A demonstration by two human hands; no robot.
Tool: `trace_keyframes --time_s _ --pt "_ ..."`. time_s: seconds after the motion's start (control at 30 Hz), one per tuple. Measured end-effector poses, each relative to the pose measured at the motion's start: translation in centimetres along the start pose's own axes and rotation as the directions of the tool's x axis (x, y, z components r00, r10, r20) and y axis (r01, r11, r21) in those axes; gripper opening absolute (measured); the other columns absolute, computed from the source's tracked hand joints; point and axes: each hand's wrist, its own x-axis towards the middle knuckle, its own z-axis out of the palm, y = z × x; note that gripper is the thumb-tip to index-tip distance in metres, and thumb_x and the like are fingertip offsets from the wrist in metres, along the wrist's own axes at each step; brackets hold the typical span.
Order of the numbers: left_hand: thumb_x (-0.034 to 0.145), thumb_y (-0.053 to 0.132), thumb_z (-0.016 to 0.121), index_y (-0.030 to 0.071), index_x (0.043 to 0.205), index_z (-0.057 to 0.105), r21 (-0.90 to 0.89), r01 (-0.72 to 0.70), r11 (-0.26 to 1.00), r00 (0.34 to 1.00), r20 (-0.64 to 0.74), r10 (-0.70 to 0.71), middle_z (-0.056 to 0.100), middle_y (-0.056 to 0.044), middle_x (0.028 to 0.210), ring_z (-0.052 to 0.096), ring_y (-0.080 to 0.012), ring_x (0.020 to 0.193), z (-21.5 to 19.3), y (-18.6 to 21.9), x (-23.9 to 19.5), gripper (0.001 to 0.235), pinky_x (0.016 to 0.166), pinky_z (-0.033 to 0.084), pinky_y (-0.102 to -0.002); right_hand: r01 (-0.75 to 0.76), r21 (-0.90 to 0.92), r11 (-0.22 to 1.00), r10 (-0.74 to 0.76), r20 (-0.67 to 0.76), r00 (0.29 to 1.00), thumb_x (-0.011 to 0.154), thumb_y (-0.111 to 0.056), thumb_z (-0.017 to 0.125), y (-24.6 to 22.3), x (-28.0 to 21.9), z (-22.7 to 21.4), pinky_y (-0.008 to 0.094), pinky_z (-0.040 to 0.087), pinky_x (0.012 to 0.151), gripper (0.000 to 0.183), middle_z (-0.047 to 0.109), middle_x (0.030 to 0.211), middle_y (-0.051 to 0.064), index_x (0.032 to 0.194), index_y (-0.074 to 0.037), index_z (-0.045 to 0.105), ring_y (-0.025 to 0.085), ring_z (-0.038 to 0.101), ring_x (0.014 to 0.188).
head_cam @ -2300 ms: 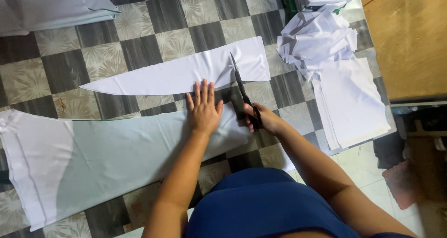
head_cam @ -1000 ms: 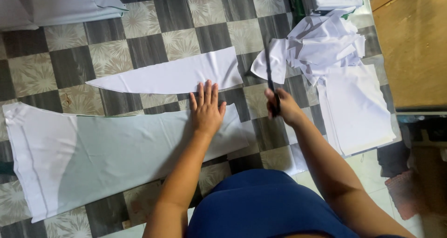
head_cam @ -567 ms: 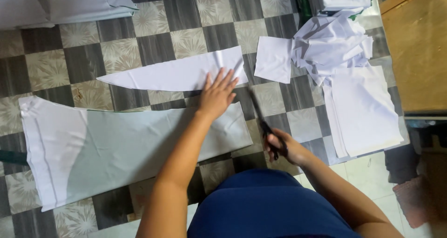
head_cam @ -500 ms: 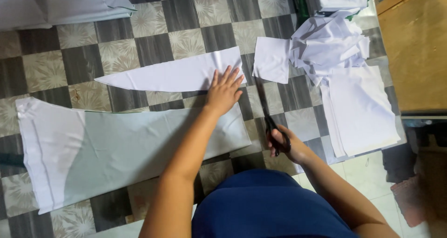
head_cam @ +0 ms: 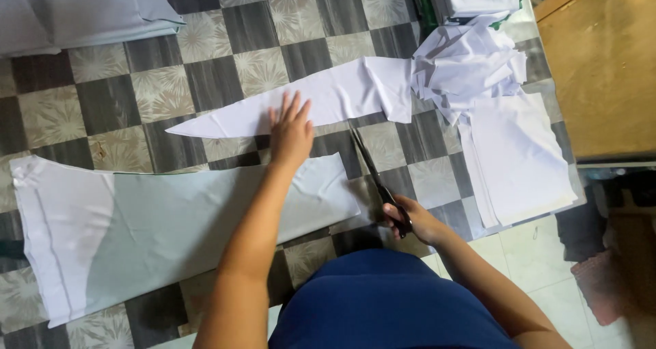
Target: The person uses large scissors to cut a white fabric sheet laid out on a tiled floor. They follow a pattern to cut out specific shapes, including a long tapered piece and a curved section, while holding the fabric steady with their left hand.
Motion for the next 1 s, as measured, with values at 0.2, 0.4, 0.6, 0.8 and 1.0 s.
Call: trace_keyframes --time_s 0.2,0.4,0.6,0.8,1.0 --pt "0.092 0.026 0.051 0.014 0.141 0.045 0.211 0.158 0.965 0.987 -0.016 -0.159 0.033 -0.011 0.152 0.024 -0.0311 0.142 -1.8 -5.1 -6.4 0.050 0.107 0.015 -0.065 0.031 -0.046 0.998 -0.029 0.030 0.999 0.083 -0.034 0.070 -1.4 2.6 1.4 0.031 0.050 0.041 0.037 0.055 0.062 0.014 0.087 -0.002 0.052 0.022 0.061 0.046" --pt "0.094 0.031 0.047 0.016 0.143 0.040 0.274 0.217 0.937 0.976 -0.075 -0.204 0.034 -0.011 0.151 0.026 -0.0312 0.141 -3.1 -6.1 -8.0 0.052 0.108 0.017 -0.063 0.082 -0.041 0.996 -0.080 0.046 0.996 0.085 -0.036 0.069 -1.8 5.8 1.8 0.035 0.050 0.038 0.040 0.055 0.062 0.017 0.088 -0.002 0.049 0.027 0.061 0.043" --pt "0.094 0.032 0.047 0.016 0.142 0.042 0.313 0.206 0.927 0.975 -0.143 -0.168 0.036 -0.010 0.150 0.029 -0.0294 0.140 -2.4 -6.4 -8.3 0.052 0.109 0.014 -0.060 0.111 0.009 0.994 -0.111 -0.016 0.994 0.084 -0.032 0.074 -1.7 7.6 2.7 0.036 0.051 0.035 0.040 0.054 0.059 0.020 0.087 0.001 0.053 0.027 0.059 0.041" --pt "0.094 0.033 0.047 0.016 0.142 0.044 0.324 0.191 0.927 0.974 -0.179 -0.138 0.037 -0.010 0.150 0.030 -0.0294 0.140 -2.0 -6.7 -8.3 0.051 0.109 0.013 -0.059 0.116 -0.024 0.993 -0.116 0.000 0.993 0.082 -0.029 0.076 -0.7 8.0 2.2 0.037 0.050 0.034 0.037 0.055 0.058 0.021 0.083 0.002 0.055 0.026 0.059 0.041" --pt "0.094 0.033 0.047 0.016 0.142 0.045 0.344 0.190 0.920 0.970 -0.209 -0.123 0.039 -0.010 0.149 0.031 -0.0292 0.139 -1.7 -6.8 -8.3 0.051 0.109 0.013 -0.058 0.092 0.005 0.996 -0.092 0.005 0.996 0.083 -0.044 0.072 -2.7 9.1 2.5 0.039 0.053 0.039 0.049 0.054 0.062 0.019 0.093 0.001 0.054 0.027 0.059 0.043"
